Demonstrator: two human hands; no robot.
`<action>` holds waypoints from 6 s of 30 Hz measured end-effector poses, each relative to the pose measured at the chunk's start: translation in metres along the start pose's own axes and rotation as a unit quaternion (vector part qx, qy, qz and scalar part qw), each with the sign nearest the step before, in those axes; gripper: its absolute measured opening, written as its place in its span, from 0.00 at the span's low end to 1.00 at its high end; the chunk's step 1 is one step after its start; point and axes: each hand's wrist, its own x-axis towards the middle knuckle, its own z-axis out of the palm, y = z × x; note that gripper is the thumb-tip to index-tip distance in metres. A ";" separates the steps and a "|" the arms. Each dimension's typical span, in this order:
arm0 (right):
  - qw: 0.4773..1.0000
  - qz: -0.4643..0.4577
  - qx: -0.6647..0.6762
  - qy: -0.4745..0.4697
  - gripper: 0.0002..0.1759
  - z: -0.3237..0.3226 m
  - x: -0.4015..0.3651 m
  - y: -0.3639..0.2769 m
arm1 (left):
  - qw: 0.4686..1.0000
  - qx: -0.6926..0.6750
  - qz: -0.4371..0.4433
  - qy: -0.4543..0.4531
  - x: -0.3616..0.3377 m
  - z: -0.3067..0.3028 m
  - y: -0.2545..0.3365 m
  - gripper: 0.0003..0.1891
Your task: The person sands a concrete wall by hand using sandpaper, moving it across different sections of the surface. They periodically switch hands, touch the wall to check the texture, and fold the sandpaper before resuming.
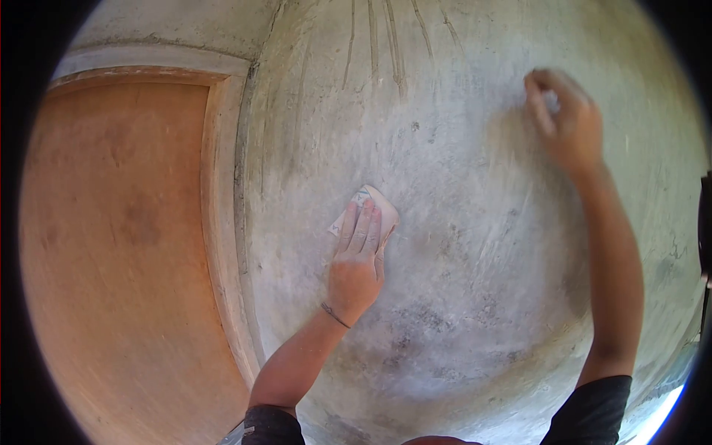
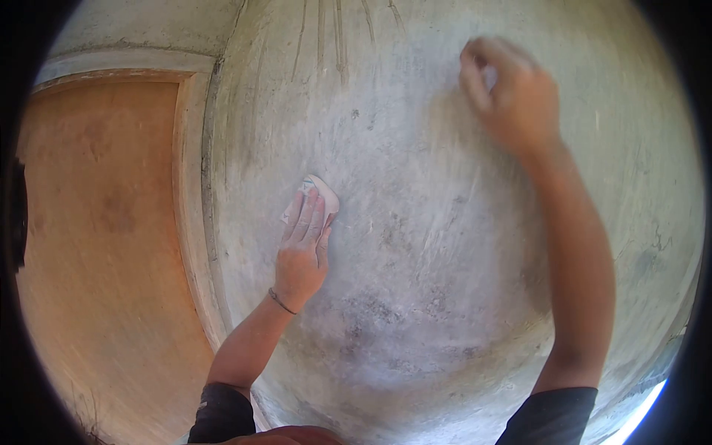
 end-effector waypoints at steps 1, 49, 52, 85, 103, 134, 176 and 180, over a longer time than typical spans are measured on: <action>1.000 -0.001 -0.002 0.002 0.08 0.002 0.010 0.016 | 1.000 -0.001 0.002 0.002 0.007 0.001 0.002 0.22; 0.992 0.007 -0.121 0.020 0.08 -0.029 -0.003 0.092 | 0.982 -0.022 0.092 0.161 0.198 0.040 0.100 0.18; 0.996 0.028 -0.085 0.026 0.07 -0.032 -0.004 0.096 | 0.973 0.013 0.124 0.195 0.200 0.042 0.096 0.17; 0.987 0.148 -0.055 0.043 0.07 -0.040 0.001 0.081 | 0.993 -0.032 0.085 0.082 0.292 0.010 0.106 0.17; 0.992 0.098 -0.054 0.063 0.07 -0.036 -0.004 0.093 | 0.986 0.018 0.101 0.129 0.308 0.039 0.068 0.20; 0.989 0.084 -0.116 0.029 0.05 -0.036 -0.001 0.079 | 1.000 0.016 0.017 0.016 0.234 0.002 0.032 0.20; 0.977 -0.010 -0.211 0.031 0.13 -0.025 -0.008 0.081 | 0.999 0.025 0.028 0.033 0.260 -0.006 0.019 0.19; 0.974 -0.005 -0.225 0.021 0.14 -0.026 -0.008 0.080 | 0.976 0.060 0.145 0.151 0.265 0.015 -0.002 0.19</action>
